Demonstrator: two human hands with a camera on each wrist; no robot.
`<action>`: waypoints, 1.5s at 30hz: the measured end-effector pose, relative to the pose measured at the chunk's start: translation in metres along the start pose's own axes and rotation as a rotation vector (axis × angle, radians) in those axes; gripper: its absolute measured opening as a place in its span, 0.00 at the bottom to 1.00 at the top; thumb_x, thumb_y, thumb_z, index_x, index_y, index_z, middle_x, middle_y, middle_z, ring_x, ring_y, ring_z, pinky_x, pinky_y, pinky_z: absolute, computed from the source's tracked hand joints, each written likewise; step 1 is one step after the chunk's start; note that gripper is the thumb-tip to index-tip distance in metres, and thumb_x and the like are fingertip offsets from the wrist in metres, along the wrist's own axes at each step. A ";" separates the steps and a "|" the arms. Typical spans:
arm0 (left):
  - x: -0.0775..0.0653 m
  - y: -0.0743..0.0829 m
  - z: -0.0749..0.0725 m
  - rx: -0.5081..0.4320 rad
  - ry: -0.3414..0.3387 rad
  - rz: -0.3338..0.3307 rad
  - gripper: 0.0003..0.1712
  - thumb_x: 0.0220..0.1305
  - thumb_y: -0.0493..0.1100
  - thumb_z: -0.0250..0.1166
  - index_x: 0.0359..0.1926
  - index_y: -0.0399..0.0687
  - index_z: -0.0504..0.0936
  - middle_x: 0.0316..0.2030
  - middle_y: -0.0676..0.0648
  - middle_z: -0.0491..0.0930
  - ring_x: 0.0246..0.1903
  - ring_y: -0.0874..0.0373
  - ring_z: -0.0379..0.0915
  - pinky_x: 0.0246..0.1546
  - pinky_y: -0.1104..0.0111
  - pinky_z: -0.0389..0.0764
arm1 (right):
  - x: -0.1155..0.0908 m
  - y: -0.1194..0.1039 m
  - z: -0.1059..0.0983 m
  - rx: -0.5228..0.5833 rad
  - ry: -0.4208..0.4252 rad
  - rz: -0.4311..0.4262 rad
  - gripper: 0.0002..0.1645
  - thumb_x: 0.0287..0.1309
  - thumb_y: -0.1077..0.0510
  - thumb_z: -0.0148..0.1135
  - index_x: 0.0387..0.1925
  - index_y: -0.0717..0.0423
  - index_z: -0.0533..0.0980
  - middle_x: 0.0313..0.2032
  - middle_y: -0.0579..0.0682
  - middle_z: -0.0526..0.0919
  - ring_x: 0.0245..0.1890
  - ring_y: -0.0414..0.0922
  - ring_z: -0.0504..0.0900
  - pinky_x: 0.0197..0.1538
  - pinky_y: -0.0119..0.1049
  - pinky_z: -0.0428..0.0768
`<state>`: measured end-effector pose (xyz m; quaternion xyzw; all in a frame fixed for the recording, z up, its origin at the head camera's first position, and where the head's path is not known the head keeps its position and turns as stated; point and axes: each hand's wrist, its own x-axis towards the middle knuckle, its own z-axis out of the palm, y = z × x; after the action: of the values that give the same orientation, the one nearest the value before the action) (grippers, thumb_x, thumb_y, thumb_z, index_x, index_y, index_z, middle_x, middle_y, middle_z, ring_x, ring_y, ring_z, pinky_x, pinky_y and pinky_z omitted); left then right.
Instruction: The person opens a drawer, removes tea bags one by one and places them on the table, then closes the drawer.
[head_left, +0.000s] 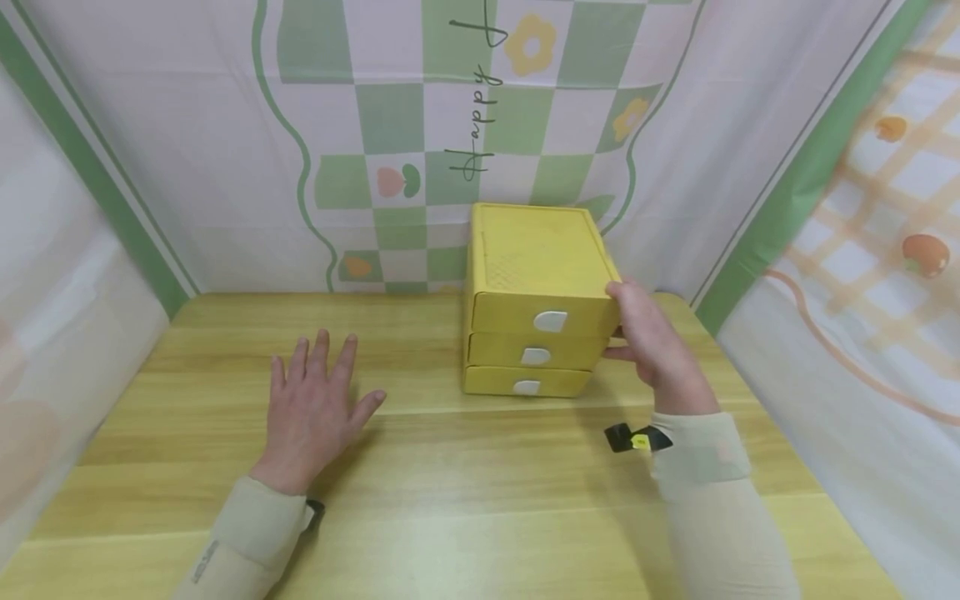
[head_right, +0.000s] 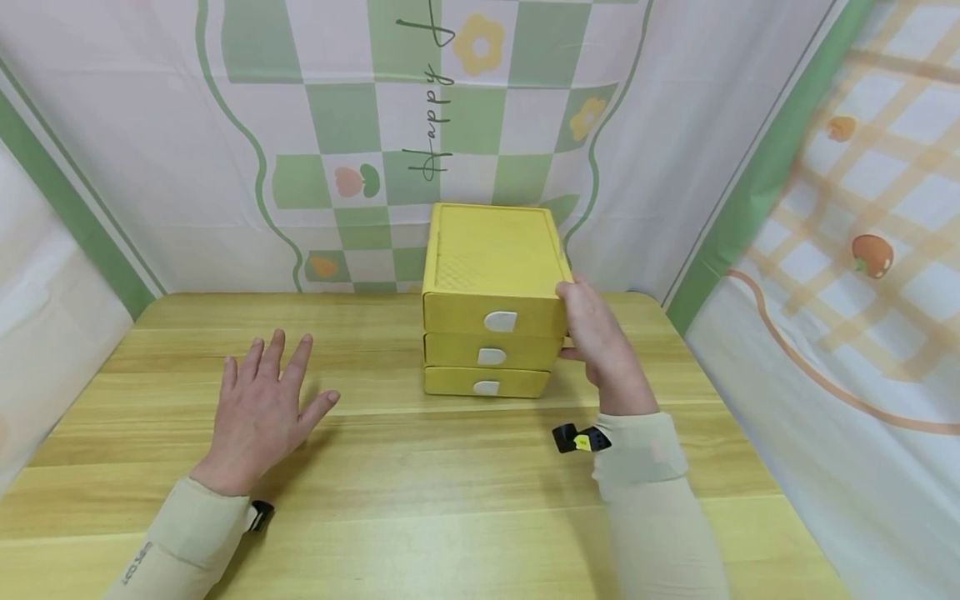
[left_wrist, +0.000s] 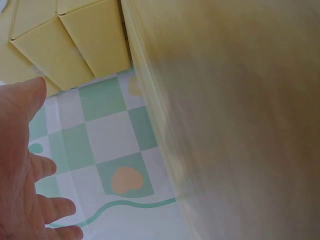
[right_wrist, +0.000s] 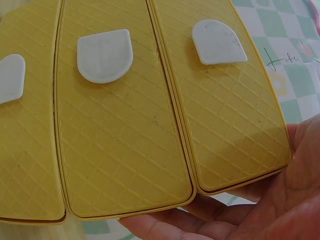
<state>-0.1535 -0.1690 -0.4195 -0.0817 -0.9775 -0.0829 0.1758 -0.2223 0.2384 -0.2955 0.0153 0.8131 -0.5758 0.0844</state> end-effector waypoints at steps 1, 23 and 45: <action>0.000 0.000 0.000 0.000 0.001 0.001 0.52 0.63 0.78 0.42 0.77 0.50 0.54 0.74 0.30 0.50 0.71 0.31 0.41 0.67 0.35 0.38 | 0.000 0.000 0.001 0.000 0.001 0.000 0.40 0.70 0.39 0.34 0.77 0.49 0.46 0.66 0.65 0.58 0.59 0.65 0.64 0.59 0.67 0.67; 0.000 0.002 -0.001 -0.026 0.017 -0.001 0.51 0.65 0.76 0.42 0.77 0.48 0.54 0.73 0.30 0.51 0.70 0.30 0.43 0.66 0.34 0.41 | 0.001 -0.004 0.011 -0.014 -0.001 -0.011 0.39 0.69 0.41 0.34 0.77 0.48 0.46 0.66 0.64 0.57 0.59 0.65 0.63 0.58 0.67 0.68; 0.003 0.004 -0.005 -0.165 0.034 -0.025 0.48 0.70 0.71 0.39 0.75 0.40 0.55 0.71 0.27 0.55 0.68 0.29 0.49 0.65 0.34 0.49 | 0.003 -0.004 0.021 -0.027 -0.020 -0.038 0.39 0.69 0.40 0.35 0.76 0.49 0.48 0.67 0.63 0.58 0.61 0.65 0.64 0.58 0.67 0.68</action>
<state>-0.1535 -0.1655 -0.4133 -0.0822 -0.9652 -0.1667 0.1838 -0.2231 0.2173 -0.2985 -0.0071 0.8199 -0.5666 0.0817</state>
